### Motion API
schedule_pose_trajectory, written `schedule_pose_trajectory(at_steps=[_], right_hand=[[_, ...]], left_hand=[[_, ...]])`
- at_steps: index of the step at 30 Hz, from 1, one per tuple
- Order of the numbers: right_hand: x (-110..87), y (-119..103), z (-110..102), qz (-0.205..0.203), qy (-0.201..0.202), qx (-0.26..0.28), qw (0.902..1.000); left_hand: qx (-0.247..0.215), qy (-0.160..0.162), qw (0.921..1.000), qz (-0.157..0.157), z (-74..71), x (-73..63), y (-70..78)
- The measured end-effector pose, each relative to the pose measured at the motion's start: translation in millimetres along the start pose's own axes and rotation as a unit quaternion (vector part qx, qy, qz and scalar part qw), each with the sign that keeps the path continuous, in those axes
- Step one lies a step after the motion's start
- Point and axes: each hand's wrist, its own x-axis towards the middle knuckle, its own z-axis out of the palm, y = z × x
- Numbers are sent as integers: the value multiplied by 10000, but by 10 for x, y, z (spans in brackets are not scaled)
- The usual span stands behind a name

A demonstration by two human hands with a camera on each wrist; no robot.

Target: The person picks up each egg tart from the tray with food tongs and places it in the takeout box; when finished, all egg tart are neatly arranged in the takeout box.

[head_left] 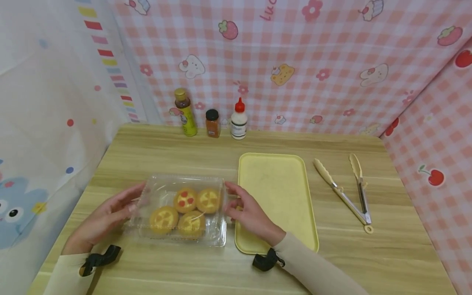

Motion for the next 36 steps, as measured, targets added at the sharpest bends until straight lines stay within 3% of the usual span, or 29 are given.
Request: schedule_pose_trajectory(at_steps=[5, 12, 17, 26, 33, 36], right_hand=[[-98, 30, 47, 25, 25, 94, 9999], [-243, 100, 116, 179, 118, 331, 9992], [-314, 138, 157, 190, -177, 358, 9990], [-333, 154, 123, 183, -781, 305, 9963], [-312, 173, 167, 451, -1032, 775, 9906], [-311, 168, 197, 493, -1022, 995, 9886]], left_hand=[[303, 151, 9993, -126, 87, -88, 22], [9, -69, 9998, -180, 213, -250, 22], [-309, -229, 9986, -373, 247, -345, 34], [-1009, -629, 9911, -593, 230, -326, 5], [-1696, -1182, 9769, -532, 209, -290, -8], [-1792, -1262, 9743, -524, 216, -279, 4]])
